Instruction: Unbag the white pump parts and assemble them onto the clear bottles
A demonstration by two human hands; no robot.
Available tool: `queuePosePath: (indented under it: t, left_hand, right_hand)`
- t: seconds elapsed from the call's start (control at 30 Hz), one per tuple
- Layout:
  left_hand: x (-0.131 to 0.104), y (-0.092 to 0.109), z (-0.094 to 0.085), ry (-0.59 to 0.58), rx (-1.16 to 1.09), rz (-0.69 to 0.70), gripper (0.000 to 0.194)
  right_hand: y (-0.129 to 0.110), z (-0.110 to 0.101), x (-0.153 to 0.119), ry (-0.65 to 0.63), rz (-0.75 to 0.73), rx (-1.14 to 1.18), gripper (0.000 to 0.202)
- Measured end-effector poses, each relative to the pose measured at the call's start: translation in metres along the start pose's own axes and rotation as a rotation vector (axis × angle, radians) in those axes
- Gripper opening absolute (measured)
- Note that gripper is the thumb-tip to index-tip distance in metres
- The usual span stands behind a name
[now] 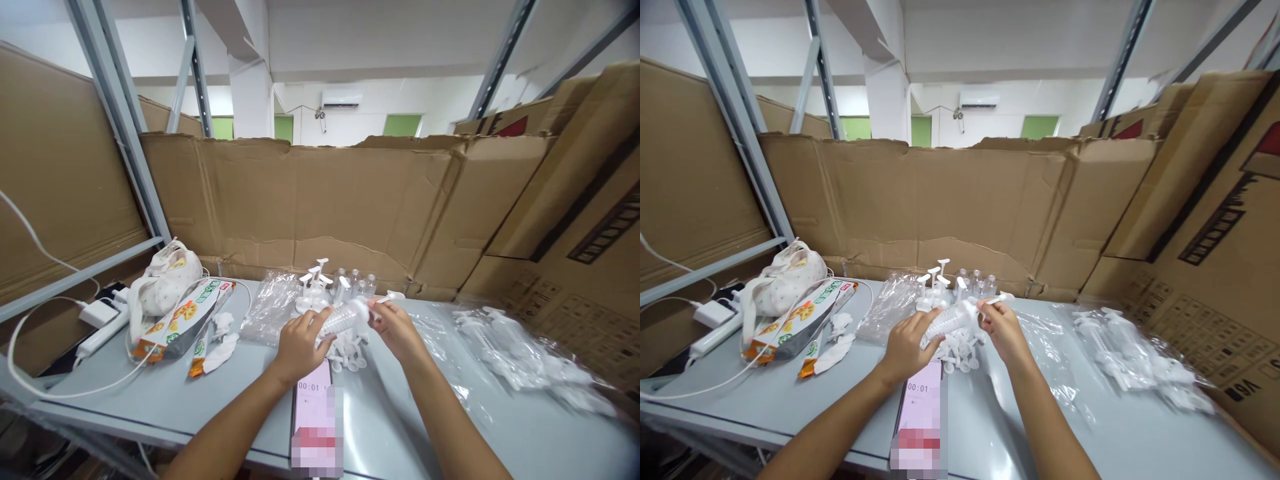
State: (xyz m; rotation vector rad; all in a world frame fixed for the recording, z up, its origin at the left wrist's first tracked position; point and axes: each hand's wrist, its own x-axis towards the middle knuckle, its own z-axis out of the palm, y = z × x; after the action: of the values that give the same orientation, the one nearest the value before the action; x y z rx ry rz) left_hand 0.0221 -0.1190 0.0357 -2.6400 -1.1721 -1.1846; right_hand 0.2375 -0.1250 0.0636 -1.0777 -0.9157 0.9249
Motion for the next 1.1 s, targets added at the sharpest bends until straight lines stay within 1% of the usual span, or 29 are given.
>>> queuePosePath:
  t: [0.1, 0.17, 0.27, 0.37, 0.47, 0.67, 0.8, 0.93, 1.0, 1.1]
  left_hand:
    - [0.001, -0.003, -0.008, 0.05, -0.197, -0.184, 0.045]
    - [0.003, -0.005, -0.01, 0.082, -0.26, -0.264, 0.043]
    - [0.004, -0.008, -0.008, 0.124, -0.297, -0.301, 0.044]
    - [0.003, -0.009, -0.003, 0.121, -0.322, -0.335, 0.042]
    - [0.002, -0.009, 0.001, 0.12, -0.305, -0.327, 0.039]
    - [0.001, -0.009, 0.002, 0.13, -0.265, -0.292, 0.037]
    - [0.001, -0.009, 0.003, 0.115, -0.235, -0.256, 0.037]
    - [0.001, -0.008, 0.003, 0.119, -0.216, -0.234, 0.037]
    - [0.001, -0.007, 0.003, 0.124, -0.213, -0.231, 0.037]
    - [0.001, -0.008, 0.003, 0.119, -0.209, -0.226, 0.038]
  right_hand:
    - [-0.007, -0.013, 0.007, 0.082, -0.075, -0.001, 0.028]
    - [-0.006, -0.023, 0.012, 0.072, -0.127, -0.147, 0.031]
    - [0.009, -0.029, 0.021, -0.011, -0.186, -0.437, 0.034]
    - [0.031, -0.024, 0.029, -0.022, -0.237, -0.556, 0.029]
    - [0.044, -0.017, 0.035, 0.004, -0.277, -0.631, 0.025]
    - [0.05, -0.012, 0.043, 0.056, -0.321, -0.754, 0.027]
    - [0.059, -0.011, 0.045, 0.022, -0.305, -0.82, 0.025]
    - [0.068, -0.014, 0.044, 0.003, -0.265, -0.878, 0.028]
    - [0.069, -0.016, 0.043, 0.022, -0.25, -0.921, 0.021]
    - [0.068, -0.018, 0.041, 0.041, -0.224, -0.99, 0.005]
